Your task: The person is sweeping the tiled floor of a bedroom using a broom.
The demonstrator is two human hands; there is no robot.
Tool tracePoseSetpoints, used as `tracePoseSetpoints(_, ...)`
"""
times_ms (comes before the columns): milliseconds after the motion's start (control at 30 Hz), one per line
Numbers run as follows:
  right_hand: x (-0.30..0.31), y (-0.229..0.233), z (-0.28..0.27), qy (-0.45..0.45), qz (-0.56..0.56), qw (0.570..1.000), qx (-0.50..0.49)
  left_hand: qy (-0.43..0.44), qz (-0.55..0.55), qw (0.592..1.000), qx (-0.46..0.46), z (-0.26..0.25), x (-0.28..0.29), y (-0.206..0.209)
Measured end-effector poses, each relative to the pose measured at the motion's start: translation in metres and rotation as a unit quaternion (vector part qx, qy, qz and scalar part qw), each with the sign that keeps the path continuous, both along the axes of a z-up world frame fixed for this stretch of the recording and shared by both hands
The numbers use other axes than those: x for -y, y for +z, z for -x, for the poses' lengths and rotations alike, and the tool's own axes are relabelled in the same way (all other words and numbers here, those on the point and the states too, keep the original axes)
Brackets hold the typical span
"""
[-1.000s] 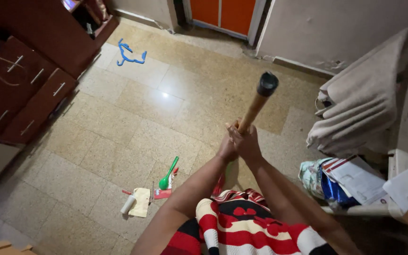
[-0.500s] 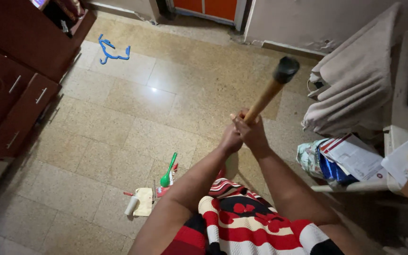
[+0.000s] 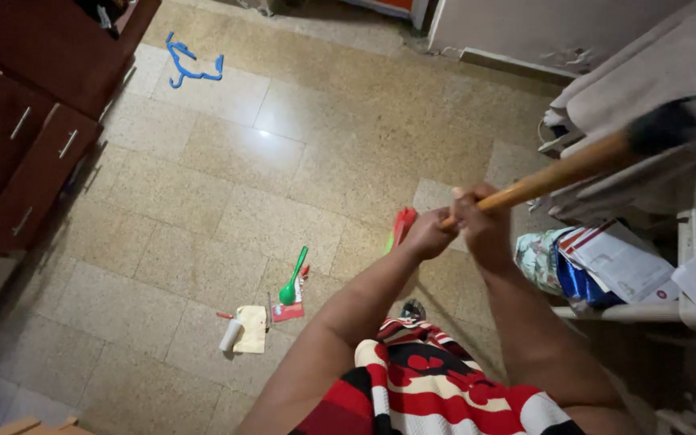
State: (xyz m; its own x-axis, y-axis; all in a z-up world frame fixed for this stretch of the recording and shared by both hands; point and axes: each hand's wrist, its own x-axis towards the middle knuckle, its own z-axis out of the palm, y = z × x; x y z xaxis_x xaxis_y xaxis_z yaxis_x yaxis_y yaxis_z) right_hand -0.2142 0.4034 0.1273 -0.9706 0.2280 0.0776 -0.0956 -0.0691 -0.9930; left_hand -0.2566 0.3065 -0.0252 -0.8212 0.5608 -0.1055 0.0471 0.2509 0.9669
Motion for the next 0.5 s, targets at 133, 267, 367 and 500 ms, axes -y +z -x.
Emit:
tracePoseSetpoints(133, 0.009, 0.001, 0.010, -0.017, 0.044, 0.999, -0.024, -0.002, -0.054, 0.998, -0.019, 0.004, -0.003, 0.018)
tracePoseSetpoints(267, 0.038, 0.002, 0.032, 0.017, 0.037, 0.999, -0.036, 0.030, 0.089, 0.995, 0.044, 0.026, 0.016, 0.012)
tracePoseSetpoints(367, 0.061, 0.003, 0.038, 0.042, -0.002, 0.999, -0.023, 0.077, 0.050, 0.996, -0.023, 0.028, 0.044, 0.004)
tracePoseSetpoints(500, 0.079, 0.003, 0.051, 0.061, 0.013, 0.998, -0.022, 0.116, 0.079, 0.976, -0.168, 0.038, 0.073, 0.000)
